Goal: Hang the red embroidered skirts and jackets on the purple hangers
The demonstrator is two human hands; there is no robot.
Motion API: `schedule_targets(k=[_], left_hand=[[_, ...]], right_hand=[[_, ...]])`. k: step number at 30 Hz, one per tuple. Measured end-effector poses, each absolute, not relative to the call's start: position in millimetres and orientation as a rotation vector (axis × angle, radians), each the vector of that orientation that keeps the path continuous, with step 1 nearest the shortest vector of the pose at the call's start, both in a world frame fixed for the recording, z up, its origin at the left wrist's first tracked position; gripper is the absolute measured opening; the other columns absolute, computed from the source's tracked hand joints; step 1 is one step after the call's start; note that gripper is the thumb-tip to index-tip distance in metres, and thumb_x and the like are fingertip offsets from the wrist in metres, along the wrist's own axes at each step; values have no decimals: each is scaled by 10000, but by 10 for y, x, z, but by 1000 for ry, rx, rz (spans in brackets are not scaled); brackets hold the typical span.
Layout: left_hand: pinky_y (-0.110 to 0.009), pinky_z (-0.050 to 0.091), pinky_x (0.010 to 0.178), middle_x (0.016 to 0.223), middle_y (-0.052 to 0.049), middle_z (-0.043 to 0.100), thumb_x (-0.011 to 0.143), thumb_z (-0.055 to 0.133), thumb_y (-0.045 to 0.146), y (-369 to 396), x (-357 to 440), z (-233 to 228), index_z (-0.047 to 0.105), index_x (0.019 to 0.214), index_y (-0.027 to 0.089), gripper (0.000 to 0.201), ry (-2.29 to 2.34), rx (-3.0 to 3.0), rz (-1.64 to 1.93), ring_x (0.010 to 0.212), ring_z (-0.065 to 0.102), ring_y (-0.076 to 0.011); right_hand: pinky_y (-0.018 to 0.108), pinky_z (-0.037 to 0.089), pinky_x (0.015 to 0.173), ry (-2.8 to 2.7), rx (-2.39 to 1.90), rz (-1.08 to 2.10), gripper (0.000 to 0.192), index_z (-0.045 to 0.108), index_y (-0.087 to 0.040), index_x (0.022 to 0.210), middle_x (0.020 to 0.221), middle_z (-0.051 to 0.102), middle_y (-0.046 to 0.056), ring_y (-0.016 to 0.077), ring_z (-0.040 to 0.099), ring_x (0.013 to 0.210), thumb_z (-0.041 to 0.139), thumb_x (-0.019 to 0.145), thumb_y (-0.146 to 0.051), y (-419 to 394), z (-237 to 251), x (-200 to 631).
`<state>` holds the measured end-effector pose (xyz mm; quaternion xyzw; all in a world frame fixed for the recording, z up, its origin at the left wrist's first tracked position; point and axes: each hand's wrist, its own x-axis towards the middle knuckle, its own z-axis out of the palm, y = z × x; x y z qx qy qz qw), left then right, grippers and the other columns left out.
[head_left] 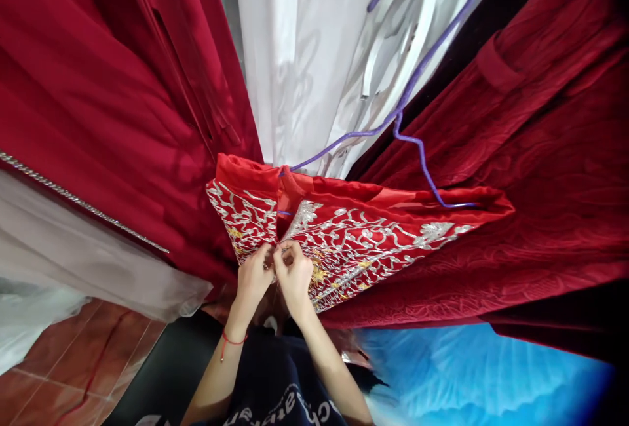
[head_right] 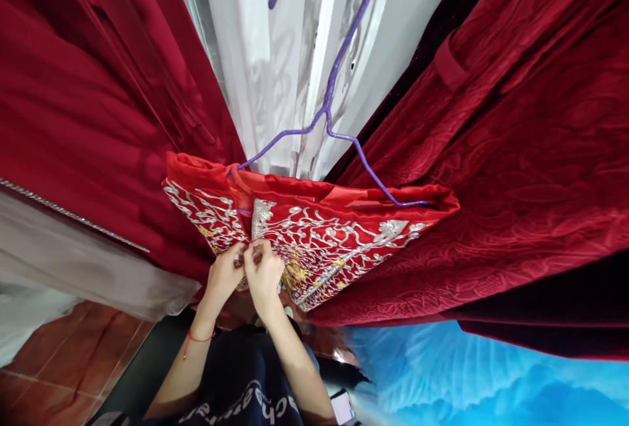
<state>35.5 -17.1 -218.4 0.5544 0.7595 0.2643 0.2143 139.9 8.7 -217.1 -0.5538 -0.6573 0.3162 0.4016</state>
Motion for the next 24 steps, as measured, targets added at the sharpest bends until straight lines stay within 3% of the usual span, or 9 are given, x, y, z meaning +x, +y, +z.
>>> schedule_targets(k=[7, 12, 16, 24], left_hand=[[-228, 477, 696, 835, -18, 713, 902, 589, 361, -271, 393, -2327, 613, 896, 220, 143, 2023, 1549, 1324, 727, 661, -148], [-208, 470, 706, 792, 4, 686, 861, 596, 268, -270, 387, -2230, 583, 828, 222, 58, 2070, 1530, 1216, 727, 641, -131], [-233, 457, 731, 872, -24, 706, 868, 555, 221, -219, 399, -2259, 593, 850, 225, 43, 2214, 1531, 1091, 791, 657, -160], [-272, 423, 692, 841, -56, 629, 911, 463, 214, -146, 402, -2516, 542, 866, 218, 91, 2138, 1717, 1064, 756, 607, -193]], right_hand=[[239, 444, 620, -1629, -1248, 1184, 175, 559, -212, 829, 678, 650, -12, 153, 616, 613, 441, 905, -317, 19, -2024, 1487], [211, 362, 520, -1548, -1122, 1404, 227, 593, -186, 748, 583, 534, -46, 97, 453, 503, 520, 871, -362, 69, -2035, 1533], [204, 273, 452, -1426, -1048, 1549, 228, 648, -164, 781, 484, 417, -84, 68, 313, 431, 568, 850, -366, 66, -1992, 1565], [188, 252, 421, -1170, -990, 1608, 229, 685, -143, 833, 449, 449, -84, 48, 303, 394, 617, 838, -362, -40, -2040, 1497]])
